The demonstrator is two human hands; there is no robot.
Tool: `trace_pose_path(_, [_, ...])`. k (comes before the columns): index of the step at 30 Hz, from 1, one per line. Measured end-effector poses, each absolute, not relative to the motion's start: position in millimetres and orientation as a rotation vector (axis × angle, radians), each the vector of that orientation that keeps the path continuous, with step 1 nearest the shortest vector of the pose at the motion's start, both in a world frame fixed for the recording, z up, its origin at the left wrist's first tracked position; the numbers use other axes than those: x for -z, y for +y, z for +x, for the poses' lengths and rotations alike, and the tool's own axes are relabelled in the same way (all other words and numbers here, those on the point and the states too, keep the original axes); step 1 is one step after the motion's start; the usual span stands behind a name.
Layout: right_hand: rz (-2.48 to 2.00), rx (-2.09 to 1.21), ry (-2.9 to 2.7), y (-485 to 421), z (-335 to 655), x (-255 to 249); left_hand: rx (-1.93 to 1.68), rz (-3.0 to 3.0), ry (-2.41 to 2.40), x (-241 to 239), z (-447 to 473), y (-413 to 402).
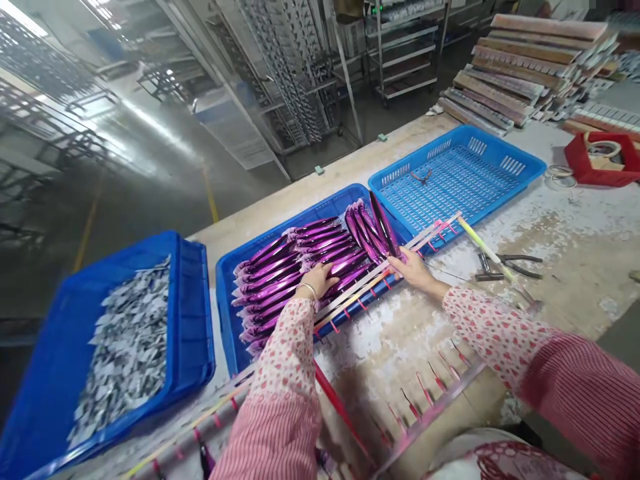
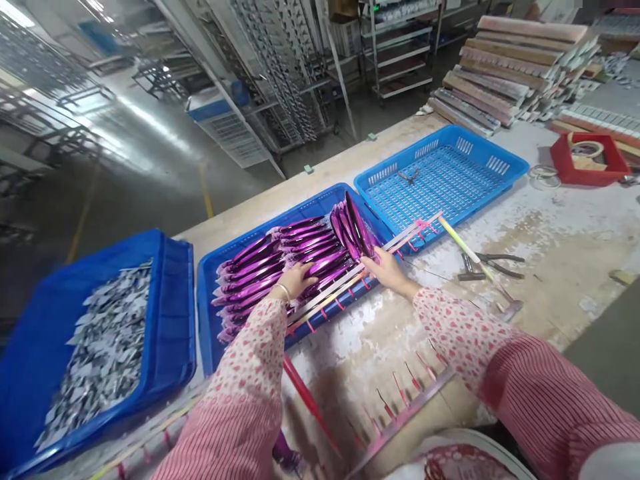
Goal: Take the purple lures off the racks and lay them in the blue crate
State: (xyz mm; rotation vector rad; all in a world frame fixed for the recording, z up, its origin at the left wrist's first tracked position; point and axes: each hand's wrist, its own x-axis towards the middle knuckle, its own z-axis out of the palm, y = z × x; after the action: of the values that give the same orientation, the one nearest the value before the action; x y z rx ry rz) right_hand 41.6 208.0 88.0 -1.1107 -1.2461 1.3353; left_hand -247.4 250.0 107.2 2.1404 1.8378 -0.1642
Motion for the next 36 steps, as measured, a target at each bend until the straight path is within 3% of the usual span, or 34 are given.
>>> trace_pose_path(8, [-1.078, -1.399, -1.269, 220, 25, -92, 0.225, 2.156, 1.788, -64, -261, 254])
trace_pose_path(13, [-1.051, -1.432, -1.378, 225, -8, -89, -0.057, 2.161, 1.789, -59, -266, 244])
trace_pose_path(19, [-1.066, -1.357, -1.694, 230, -41, -99, -0.926, 1.667, 1.506, -109, -231, 238])
trace_pose_path(22, [-1.078, -1.136, -1.946, 240, -55, -106, -1.049, 1.425, 1.291, -142, -216, 247])
trace_pose_path(24, [-1.135, -0.990, -1.986, 245, -59, -106, -1.081, 1.581, 1.347, -154, -220, 260])
trace_pose_path(26, [-1.211, -0.882, -1.960, 249, -58, -99, -0.995, 1.881, 1.506, -154, -233, 276])
trace_pose_path(29, [-1.282, -0.763, -1.973, 247, -50, -82, -0.540, 2.190, 1.680, -131, -255, 291])
trace_pose_path(32, [-1.286, -0.705, -1.978, 244, -46, -71, -0.072, 2.240, 1.679, -100, -266, 292])
trace_pose_path(36, [-1.303, -0.686, -1.945, 243, -48, -67, 0.144, 2.235, 1.657, -73, -268, 287])
